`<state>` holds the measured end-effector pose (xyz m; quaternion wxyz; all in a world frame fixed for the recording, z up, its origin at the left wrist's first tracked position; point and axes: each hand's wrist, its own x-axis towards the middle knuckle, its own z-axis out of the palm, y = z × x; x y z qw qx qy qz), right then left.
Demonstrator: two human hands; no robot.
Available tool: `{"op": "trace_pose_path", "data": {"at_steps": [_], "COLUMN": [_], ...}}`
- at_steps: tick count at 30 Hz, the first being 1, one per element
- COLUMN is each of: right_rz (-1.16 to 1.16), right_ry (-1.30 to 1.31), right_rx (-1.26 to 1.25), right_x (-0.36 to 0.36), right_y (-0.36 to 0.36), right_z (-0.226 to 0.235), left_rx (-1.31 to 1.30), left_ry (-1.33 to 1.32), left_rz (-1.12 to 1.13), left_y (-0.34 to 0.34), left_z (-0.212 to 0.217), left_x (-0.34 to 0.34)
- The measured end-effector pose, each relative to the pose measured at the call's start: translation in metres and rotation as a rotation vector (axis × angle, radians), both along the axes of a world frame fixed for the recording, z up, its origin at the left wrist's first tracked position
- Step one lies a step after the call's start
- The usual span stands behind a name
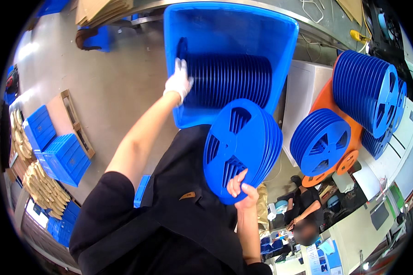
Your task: The person stacks blue plastic spools from a conveyor belt into a blue plastic bin. They wear white gloves and handle the spools one by one, placing them into the bin in a repetitive sequence.
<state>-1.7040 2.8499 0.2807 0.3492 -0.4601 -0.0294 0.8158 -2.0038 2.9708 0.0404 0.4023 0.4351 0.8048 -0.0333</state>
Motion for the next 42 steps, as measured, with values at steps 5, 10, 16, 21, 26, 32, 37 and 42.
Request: {"op": "trace_pose_path", "data": {"at_steps": [5, 10, 16, 21, 26, 32, 37, 42], "right_rz": [-0.059, -0.172, -0.195, -0.158, -0.151, -0.186, -0.218, -0.214], "right_ry": [-0.124, -0.16, -0.167, -0.153, -0.161, -0.162, -0.163, -0.18], "right_rx": [-0.071, -0.16, -0.178, -0.159, -0.157, -0.203, -0.202, -0.221], "right_x": [0.015, 0.009, 0.006, 0.006, 0.002, 0.001, 0.001, 0.001], "right_y": [-0.019, -0.026, -0.03, -0.033, -0.03, -0.028, -0.03, -0.033], "right_z": [0.0, 0.001, 0.006, 0.002, -0.001, 0.008, 0.008, 0.004], "left_rx": [-0.1, -0.533, -0.442, 0.16, -0.188, -0.378, -0.205, -0.2], "left_ry": [0.169, -0.139, -0.194, 0.146, 0.042, -0.042, -0.171, -0.086], "left_rz": [-0.066, -0.086, -0.202, 0.045, 0.226, 0.217, -0.048, -0.562], "left_y": [-0.004, -0.11, -0.142, -0.001, -0.023, -0.115, -0.045, 0.019], "left_z": [-0.111, -0.094, -0.079, -0.05, -0.082, -0.083, -0.049, -0.054], "left_x": [-0.003, 0.043, 0.047, 0.025, 0.041, 0.068, 0.075, 0.089]}}
